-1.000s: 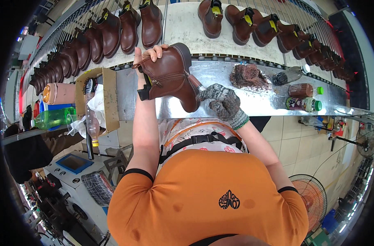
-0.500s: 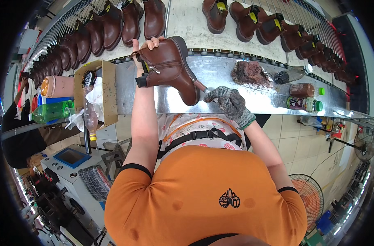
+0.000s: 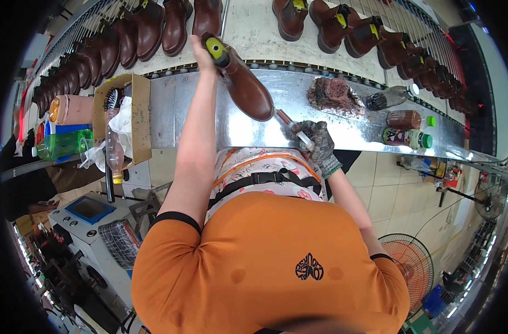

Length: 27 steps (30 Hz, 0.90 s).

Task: Manually cleaning and finishing brown leather boots on a production line.

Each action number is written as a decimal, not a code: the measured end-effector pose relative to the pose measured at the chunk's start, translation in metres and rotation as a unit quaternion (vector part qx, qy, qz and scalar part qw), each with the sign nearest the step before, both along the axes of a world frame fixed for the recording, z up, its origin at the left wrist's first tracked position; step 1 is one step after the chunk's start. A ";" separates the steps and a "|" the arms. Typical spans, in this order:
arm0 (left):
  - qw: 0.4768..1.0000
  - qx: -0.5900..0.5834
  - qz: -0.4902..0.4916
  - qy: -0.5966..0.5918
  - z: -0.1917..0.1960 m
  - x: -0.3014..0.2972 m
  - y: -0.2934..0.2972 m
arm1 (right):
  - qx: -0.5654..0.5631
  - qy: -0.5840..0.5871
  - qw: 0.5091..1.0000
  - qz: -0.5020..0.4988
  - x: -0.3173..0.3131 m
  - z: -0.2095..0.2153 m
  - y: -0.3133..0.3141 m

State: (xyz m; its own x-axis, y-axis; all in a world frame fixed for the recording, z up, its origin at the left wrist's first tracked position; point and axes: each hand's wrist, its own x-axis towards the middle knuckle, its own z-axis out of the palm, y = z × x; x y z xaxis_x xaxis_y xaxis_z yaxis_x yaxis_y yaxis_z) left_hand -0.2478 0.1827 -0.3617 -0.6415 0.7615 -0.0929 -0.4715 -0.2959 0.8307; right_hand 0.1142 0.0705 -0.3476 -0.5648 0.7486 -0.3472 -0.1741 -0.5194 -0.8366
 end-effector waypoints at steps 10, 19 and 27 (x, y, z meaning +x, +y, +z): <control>0.818 -0.187 0.004 0.545 0.027 0.008 -0.023 | -0.093 -0.028 0.986 -0.136 -0.001 0.027 -0.006; 0.737 -0.256 0.032 0.624 0.064 0.017 -0.094 | -0.008 -0.086 0.989 -0.119 0.007 0.032 0.002; 0.734 -0.353 -0.050 0.579 0.097 0.061 -0.154 | 0.187 -0.227 0.953 -0.065 0.004 0.031 0.012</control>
State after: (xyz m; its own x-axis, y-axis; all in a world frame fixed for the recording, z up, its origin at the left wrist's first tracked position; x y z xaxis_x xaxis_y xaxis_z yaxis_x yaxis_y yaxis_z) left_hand -0.1868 0.0288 -0.2651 -0.5462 0.8341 0.0770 0.6801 0.3879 0.6221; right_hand 0.1183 0.0829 -0.3163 -0.3134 0.9218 -0.2282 0.2081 -0.1678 -0.9636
